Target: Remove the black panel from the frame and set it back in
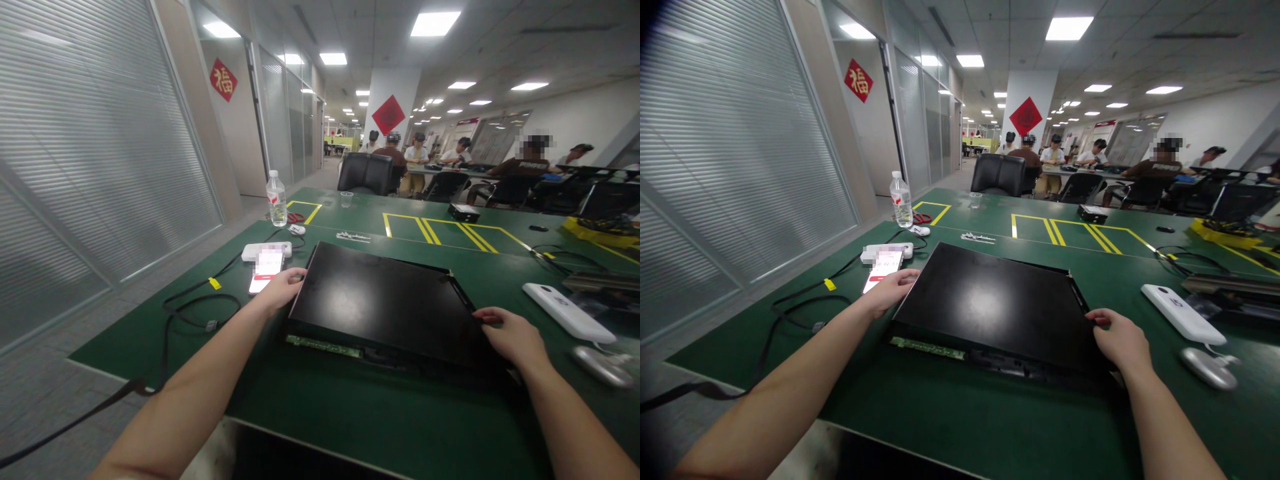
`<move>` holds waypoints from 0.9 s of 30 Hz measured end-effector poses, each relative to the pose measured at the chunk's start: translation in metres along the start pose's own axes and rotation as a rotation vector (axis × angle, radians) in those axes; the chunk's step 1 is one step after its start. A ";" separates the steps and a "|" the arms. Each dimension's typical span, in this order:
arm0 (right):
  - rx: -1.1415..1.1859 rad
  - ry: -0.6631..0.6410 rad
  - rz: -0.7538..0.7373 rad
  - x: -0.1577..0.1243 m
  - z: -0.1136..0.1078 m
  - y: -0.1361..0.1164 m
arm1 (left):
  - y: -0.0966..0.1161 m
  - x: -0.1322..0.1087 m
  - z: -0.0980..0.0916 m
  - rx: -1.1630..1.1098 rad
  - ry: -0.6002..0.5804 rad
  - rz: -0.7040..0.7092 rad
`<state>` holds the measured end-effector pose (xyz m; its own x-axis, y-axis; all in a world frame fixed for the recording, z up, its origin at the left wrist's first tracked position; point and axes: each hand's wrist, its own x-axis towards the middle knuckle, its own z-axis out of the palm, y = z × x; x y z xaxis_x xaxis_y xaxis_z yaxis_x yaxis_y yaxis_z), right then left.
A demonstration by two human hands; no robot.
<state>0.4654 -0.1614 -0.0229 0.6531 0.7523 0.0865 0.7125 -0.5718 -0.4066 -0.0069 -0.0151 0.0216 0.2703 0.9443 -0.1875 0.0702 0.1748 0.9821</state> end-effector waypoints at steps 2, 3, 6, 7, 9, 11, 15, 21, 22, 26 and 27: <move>-0.004 -0.001 0.003 0.001 0.000 0.001 | 0.001 -0.001 0.000 0.036 -0.005 0.016; -0.004 0.000 0.002 0.001 0.000 0.001 | 0.001 -0.001 0.000 0.052 -0.005 0.021; 0.002 0.005 -0.009 0.001 0.000 0.002 | 0.000 -0.001 -0.001 0.087 -0.003 0.034; 0.005 0.006 -0.009 0.001 0.000 0.002 | 0.000 0.000 -0.002 0.096 -0.007 0.037; 0.010 0.008 -0.007 0.000 0.000 0.001 | -0.001 0.001 -0.004 0.117 -0.021 0.042; 0.013 0.006 -0.001 -0.001 -0.001 0.000 | -0.001 0.001 -0.005 0.144 -0.037 0.045; 0.026 -0.020 0.015 -0.002 -0.003 -0.003 | -0.001 0.002 -0.008 0.211 -0.027 0.056; 0.032 -0.024 0.024 -0.004 -0.005 -0.006 | -0.004 0.006 -0.010 0.279 0.032 0.064; 0.029 -0.023 0.025 -0.004 -0.006 -0.005 | -0.005 0.007 -0.010 0.282 0.037 0.061; 0.050 -0.018 0.007 -0.003 -0.004 -0.004 | -0.007 0.012 -0.010 0.255 0.084 0.041; 0.059 -0.017 -0.001 -0.003 -0.004 -0.003 | -0.007 0.013 -0.010 0.245 0.104 0.041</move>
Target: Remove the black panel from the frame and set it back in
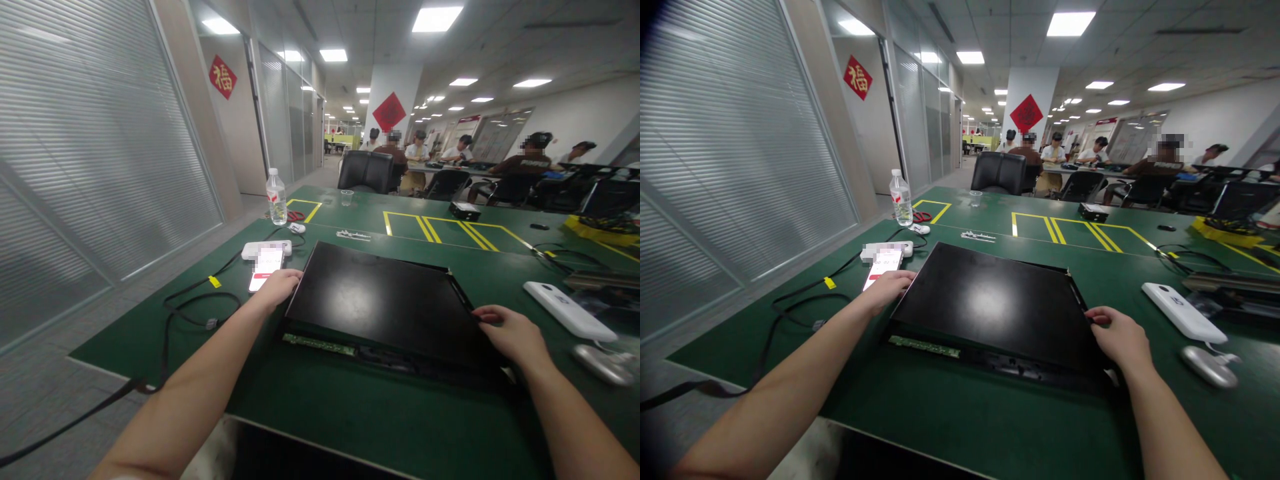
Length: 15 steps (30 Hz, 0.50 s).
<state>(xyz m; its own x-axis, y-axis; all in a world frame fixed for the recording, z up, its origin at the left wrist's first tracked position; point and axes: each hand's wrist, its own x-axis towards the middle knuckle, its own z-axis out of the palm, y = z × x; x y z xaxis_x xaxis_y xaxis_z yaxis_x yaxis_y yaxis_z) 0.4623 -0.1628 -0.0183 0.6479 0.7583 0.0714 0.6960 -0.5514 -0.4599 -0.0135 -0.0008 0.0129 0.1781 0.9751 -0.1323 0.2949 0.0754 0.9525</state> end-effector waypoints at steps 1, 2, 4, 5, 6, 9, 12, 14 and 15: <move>0.009 0.000 -0.005 0.000 0.001 0.000 | 0.001 0.001 0.000 -0.007 0.026 0.000; 0.015 -0.001 -0.008 0.000 0.002 0.000 | 0.002 0.001 0.000 -0.016 0.051 0.006; 0.023 -0.007 -0.012 0.000 0.003 0.000 | 0.006 -0.001 0.001 -0.066 0.091 0.009; 0.025 -0.009 -0.013 0.000 0.004 0.000 | 0.009 -0.002 0.002 -0.097 0.104 0.007; 0.025 -0.014 -0.013 0.000 0.005 0.000 | 0.011 -0.005 0.003 -0.136 0.108 0.001; 0.014 -0.027 -0.016 0.001 0.006 0.000 | 0.019 -0.014 0.007 -0.278 0.042 0.013; 0.005 -0.035 -0.028 0.002 0.008 0.001 | 0.024 -0.022 0.010 -0.451 -0.076 0.040; 0.010 -0.039 -0.033 0.003 0.009 0.001 | 0.026 -0.025 0.011 -0.514 -0.087 0.046; 0.018 -0.043 -0.033 0.003 0.009 0.000 | 0.026 -0.026 0.012 -0.531 -0.080 0.051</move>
<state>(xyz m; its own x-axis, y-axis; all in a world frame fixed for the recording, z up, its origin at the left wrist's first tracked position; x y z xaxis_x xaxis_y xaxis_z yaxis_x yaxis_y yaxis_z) 0.4612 -0.1577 -0.0264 0.6102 0.7908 0.0487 0.7111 -0.5195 -0.4738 0.0006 -0.0269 0.0383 0.2569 0.9628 -0.0835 -0.2277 0.1443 0.9630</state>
